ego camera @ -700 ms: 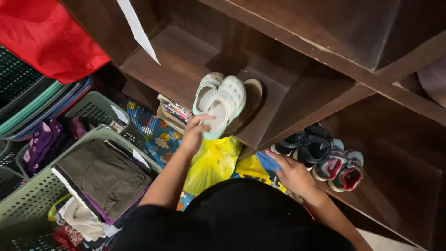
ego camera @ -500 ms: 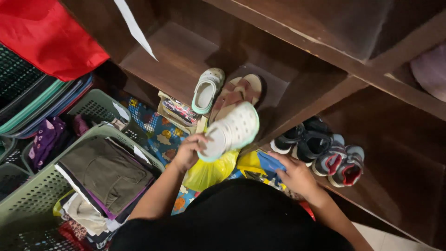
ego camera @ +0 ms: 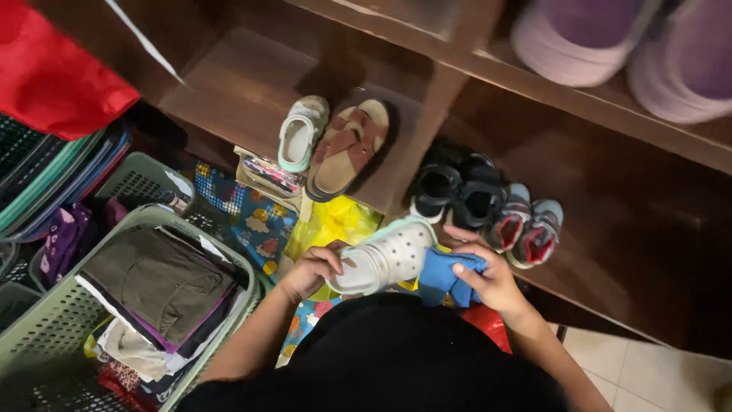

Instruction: The person wipes a single light green and white clog-style shoe with a blue cloth. They rotate the shoe to clean the sole, sides, and interior, then continue wiping the exterior surfaces.

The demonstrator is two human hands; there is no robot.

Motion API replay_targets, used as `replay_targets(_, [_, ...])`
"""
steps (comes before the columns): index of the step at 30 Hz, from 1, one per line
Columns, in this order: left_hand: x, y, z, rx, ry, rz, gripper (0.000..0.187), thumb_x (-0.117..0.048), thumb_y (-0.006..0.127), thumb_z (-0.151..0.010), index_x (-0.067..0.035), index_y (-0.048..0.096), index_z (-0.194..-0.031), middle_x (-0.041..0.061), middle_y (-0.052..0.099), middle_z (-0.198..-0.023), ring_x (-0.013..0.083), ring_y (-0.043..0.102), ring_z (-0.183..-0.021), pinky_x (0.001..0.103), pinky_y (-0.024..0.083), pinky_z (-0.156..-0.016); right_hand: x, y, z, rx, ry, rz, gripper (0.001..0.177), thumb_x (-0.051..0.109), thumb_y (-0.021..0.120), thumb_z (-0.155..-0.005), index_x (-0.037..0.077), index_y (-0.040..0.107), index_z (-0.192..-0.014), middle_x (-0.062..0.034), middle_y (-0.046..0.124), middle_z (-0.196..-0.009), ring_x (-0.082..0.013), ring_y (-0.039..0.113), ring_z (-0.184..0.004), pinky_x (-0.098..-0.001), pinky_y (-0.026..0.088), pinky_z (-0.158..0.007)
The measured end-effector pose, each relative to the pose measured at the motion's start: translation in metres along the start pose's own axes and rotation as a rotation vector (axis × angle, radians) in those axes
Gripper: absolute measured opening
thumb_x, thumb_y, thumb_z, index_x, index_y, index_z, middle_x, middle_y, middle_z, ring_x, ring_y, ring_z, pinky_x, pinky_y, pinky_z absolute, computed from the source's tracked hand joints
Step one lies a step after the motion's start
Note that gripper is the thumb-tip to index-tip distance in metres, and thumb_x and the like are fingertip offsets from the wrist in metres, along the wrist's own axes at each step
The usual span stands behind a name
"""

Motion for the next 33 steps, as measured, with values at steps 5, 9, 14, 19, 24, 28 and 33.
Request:
replay_targets(5, [-0.012, 0.086, -0.014, 0.182, 0.111, -0.241, 0.034, 0.003, 0.071, -0.051, 0.006, 0.075, -0.085, 0.026, 0.062, -0.115, 0.0360, 0.056, -0.108, 0.046, 0.043, -0.097, 0.020, -0.029, 0.016, -0.057, 0.004, 0.031, 0.024, 0.017, 0.082, -0.083, 0.007, 0.079, -0.105, -0.0171, 0.065, -0.124, -0.0237, 0.064, -0.096, -0.0416, 0.049, -0.089])
replay_targets(9, [-0.031, 0.174, -0.027, 0.319, 0.096, -0.102, 0.110, -0.002, 0.086, -0.067, -0.005, 0.025, -0.159, 0.026, 0.056, -0.129, 0.0316, 0.056, -0.119, 0.044, 0.046, -0.104, -0.003, -0.084, 0.045, -0.257, 0.055, -0.045, 0.026, 0.008, 0.084, -0.076, 0.003, 0.080, -0.102, -0.0086, 0.064, -0.093, -0.0178, 0.056, -0.079, -0.0329, 0.046, -0.076])
replay_targets(14, [-0.003, 0.256, -0.033, 0.408, -0.176, 0.452, 0.100, -0.035, 0.078, -0.079, -0.013, 0.025, -0.160, 0.024, 0.054, -0.140, 0.0382, 0.058, -0.126, 0.061, 0.048, -0.102, 0.013, -0.134, 0.070, -0.385, -0.049, -0.229, 0.029, 0.009, 0.084, -0.075, -0.004, 0.075, -0.099, -0.0174, 0.065, -0.106, -0.0214, 0.060, -0.089, -0.0350, 0.048, -0.088])
replay_targets(19, [0.092, 0.267, -0.028, 0.505, -0.465, 0.488, 0.073, -0.037, 0.062, -0.090, -0.005, 0.041, -0.153, 0.024, 0.060, -0.137, 0.0397, 0.063, -0.119, 0.073, 0.049, -0.092, -0.018, -0.171, 0.095, -0.403, -0.126, -0.250, 0.021, 0.010, 0.077, -0.086, -0.003, 0.070, -0.101, -0.0249, 0.060, -0.135, -0.0314, 0.060, -0.124, -0.0449, 0.041, -0.111])
replay_targets(24, [0.037, 0.299, -0.033, 0.381, -0.073, 0.083, 0.095, -0.015, 0.075, -0.073, -0.012, 0.035, -0.159, 0.020, 0.059, -0.138, 0.0273, 0.059, -0.123, 0.051, 0.048, -0.106, 0.003, -0.213, 0.145, -0.999, 0.299, -0.095, 0.012, 0.016, 0.067, -0.111, 0.008, 0.059, -0.109, -0.0015, 0.059, -0.091, -0.0132, 0.056, -0.079, -0.0271, 0.049, -0.075])
replay_targets(28, [0.013, 0.323, -0.018, 0.454, 0.040, -0.200, 0.092, -0.018, 0.077, -0.075, -0.013, 0.038, -0.158, 0.019, 0.054, -0.143, 0.0288, 0.050, -0.128, 0.049, 0.039, -0.110, 0.006, -0.225, 0.165, -1.017, 0.279, -0.367, 0.020, 0.006, 0.082, -0.094, 0.004, 0.064, -0.100, -0.0035, 0.065, -0.082, -0.0134, 0.068, -0.071, -0.0312, 0.057, -0.069])
replay_targets(33, [-0.005, 0.370, -0.003, 0.561, 0.243, -0.524, 0.088, -0.031, 0.081, -0.079, -0.009, 0.042, -0.154, 0.026, 0.040, -0.150, 0.0418, 0.040, -0.135, 0.060, 0.034, -0.109, 0.064, -0.247, 0.173, -0.838, -0.098, 0.533, 0.033, 0.006, 0.095, -0.084, 0.006, 0.081, -0.114, -0.0090, 0.067, -0.098, -0.0227, 0.067, -0.090, -0.0315, 0.050, -0.086])
Point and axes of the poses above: each hand's wrist, its own z-axis away from the middle knuckle, its own y-axis out of the palm, x = y × z, the point moved 9 cm from there along -z, towards the middle knuckle
